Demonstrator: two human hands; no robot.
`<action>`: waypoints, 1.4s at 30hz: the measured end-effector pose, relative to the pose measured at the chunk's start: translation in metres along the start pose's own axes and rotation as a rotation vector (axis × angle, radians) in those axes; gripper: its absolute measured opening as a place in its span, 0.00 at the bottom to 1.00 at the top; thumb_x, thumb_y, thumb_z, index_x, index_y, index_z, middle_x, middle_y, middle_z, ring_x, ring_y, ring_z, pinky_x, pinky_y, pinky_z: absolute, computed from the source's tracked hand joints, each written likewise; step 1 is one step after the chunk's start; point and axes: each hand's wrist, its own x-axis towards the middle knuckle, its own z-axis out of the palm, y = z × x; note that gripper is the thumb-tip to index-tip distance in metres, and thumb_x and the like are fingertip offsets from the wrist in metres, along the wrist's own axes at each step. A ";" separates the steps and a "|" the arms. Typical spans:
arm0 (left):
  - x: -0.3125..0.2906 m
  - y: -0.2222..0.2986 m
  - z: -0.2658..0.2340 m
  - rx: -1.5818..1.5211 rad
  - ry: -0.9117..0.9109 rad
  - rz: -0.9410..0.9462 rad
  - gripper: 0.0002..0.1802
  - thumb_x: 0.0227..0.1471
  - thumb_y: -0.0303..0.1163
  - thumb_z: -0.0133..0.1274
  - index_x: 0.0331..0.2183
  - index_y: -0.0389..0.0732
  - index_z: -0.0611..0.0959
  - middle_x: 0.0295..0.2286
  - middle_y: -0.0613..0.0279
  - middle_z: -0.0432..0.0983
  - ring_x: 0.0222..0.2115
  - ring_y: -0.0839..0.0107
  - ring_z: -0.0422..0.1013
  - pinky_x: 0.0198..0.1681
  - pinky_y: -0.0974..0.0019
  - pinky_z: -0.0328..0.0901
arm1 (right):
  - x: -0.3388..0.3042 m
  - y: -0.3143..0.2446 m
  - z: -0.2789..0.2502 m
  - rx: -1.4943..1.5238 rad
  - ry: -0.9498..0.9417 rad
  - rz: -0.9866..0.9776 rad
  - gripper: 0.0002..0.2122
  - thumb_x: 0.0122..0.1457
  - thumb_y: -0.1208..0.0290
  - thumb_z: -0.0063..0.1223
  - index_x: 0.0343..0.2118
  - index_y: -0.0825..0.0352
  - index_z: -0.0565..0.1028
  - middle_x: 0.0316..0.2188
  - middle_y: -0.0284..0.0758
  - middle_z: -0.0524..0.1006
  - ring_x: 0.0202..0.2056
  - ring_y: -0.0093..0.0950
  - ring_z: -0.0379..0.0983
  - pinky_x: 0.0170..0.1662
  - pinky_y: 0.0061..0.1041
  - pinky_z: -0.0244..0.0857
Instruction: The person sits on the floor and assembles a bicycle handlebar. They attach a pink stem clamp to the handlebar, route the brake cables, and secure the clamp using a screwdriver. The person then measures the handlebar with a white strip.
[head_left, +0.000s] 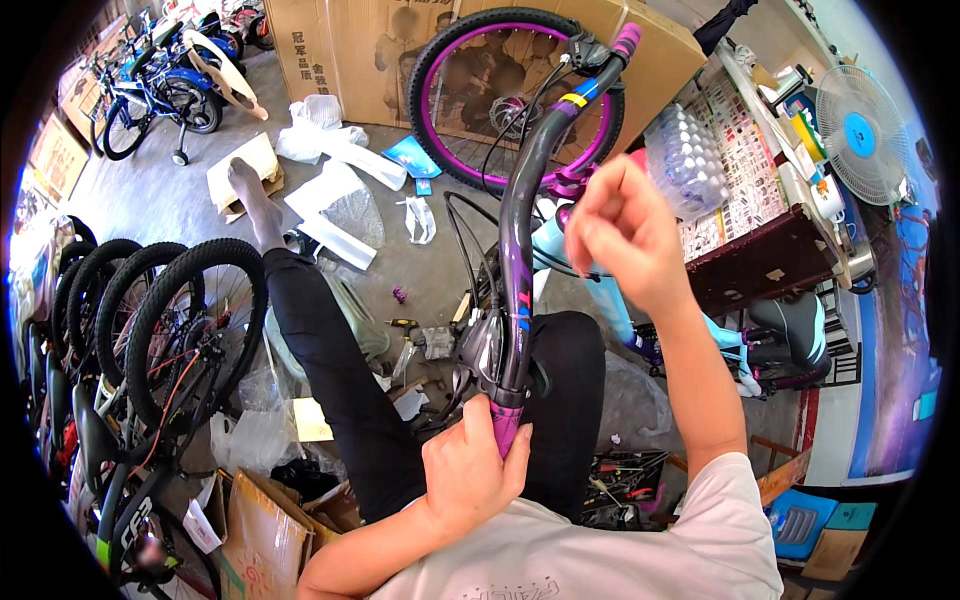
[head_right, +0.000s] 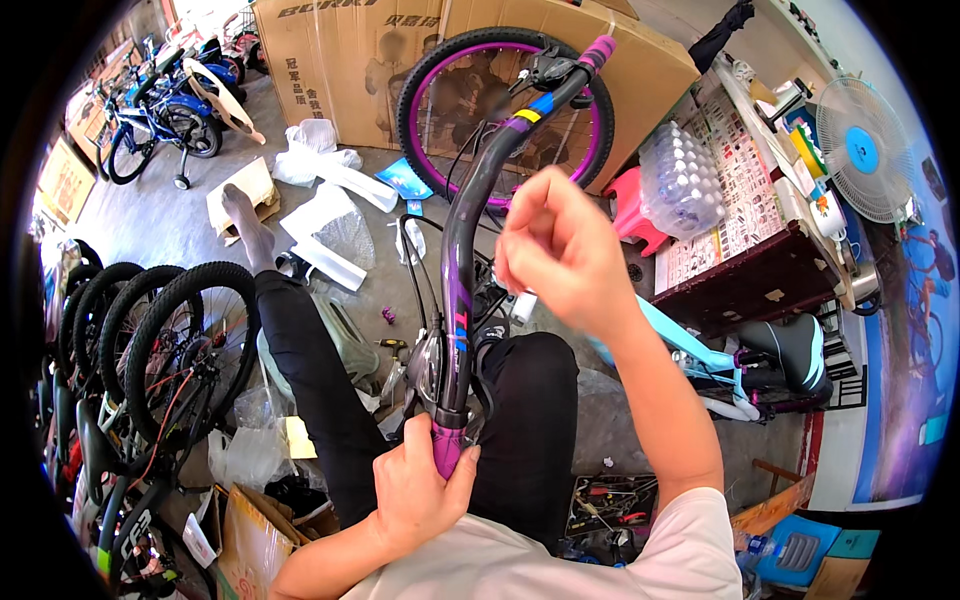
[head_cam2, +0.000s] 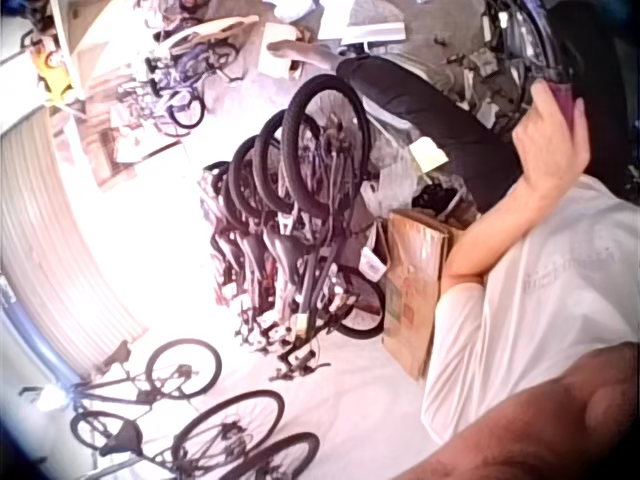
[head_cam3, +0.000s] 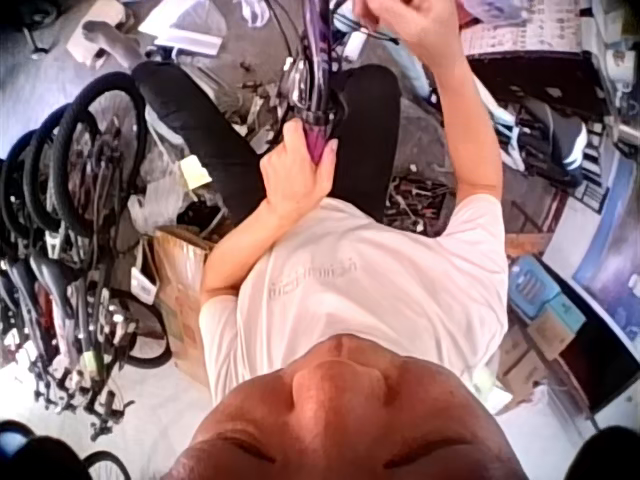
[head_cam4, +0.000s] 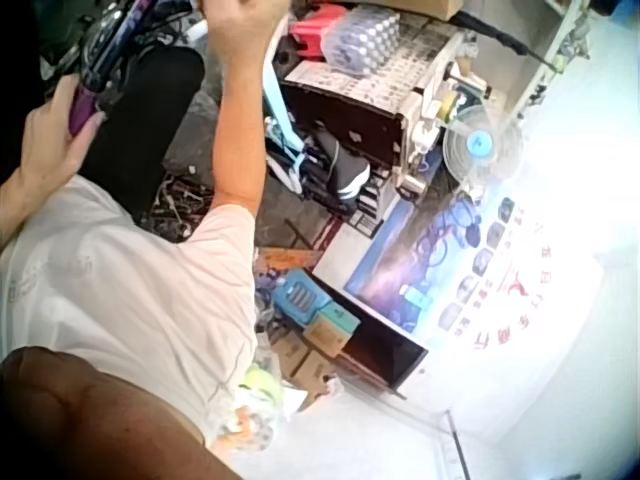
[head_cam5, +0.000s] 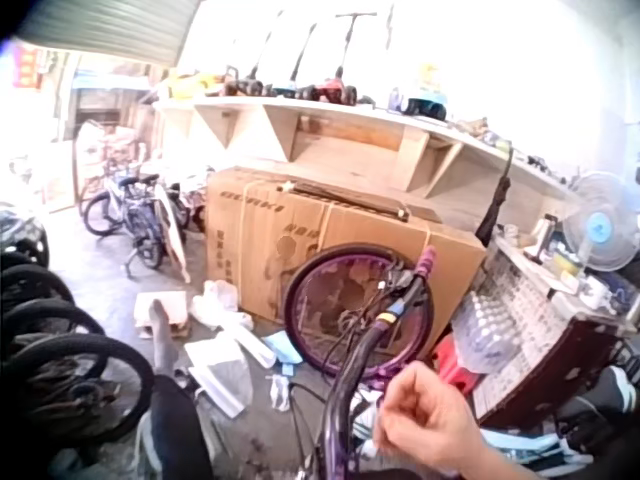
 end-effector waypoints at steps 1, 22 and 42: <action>0.001 -0.001 0.000 -0.007 -0.004 0.004 0.26 0.49 0.32 0.66 0.42 0.29 0.71 0.18 0.48 0.75 0.17 0.46 0.74 0.20 0.52 0.68 | -0.012 -0.001 0.000 0.032 -0.034 0.069 0.06 0.61 0.83 0.48 0.40 0.68 0.68 0.26 0.30 0.75 0.27 0.16 0.70 0.29 0.20 0.64; 0.002 0.001 0.009 0.051 0.031 -0.020 0.24 0.52 0.36 0.65 0.40 0.30 0.71 0.18 0.52 0.74 0.17 0.52 0.75 0.19 0.54 0.68 | -0.078 0.006 0.062 -0.884 0.058 -0.195 0.09 0.51 0.77 0.68 0.32 0.69 0.77 0.25 0.36 0.75 0.25 0.35 0.74 0.28 0.32 0.68; 0.005 -0.003 0.007 0.070 0.043 -0.023 0.24 0.52 0.36 0.65 0.41 0.30 0.72 0.18 0.51 0.75 0.17 0.52 0.75 0.20 0.54 0.68 | -0.063 0.005 0.059 -0.721 0.037 -0.038 0.06 0.52 0.79 0.64 0.28 0.68 0.76 0.25 0.34 0.75 0.23 0.27 0.76 0.26 0.26 0.69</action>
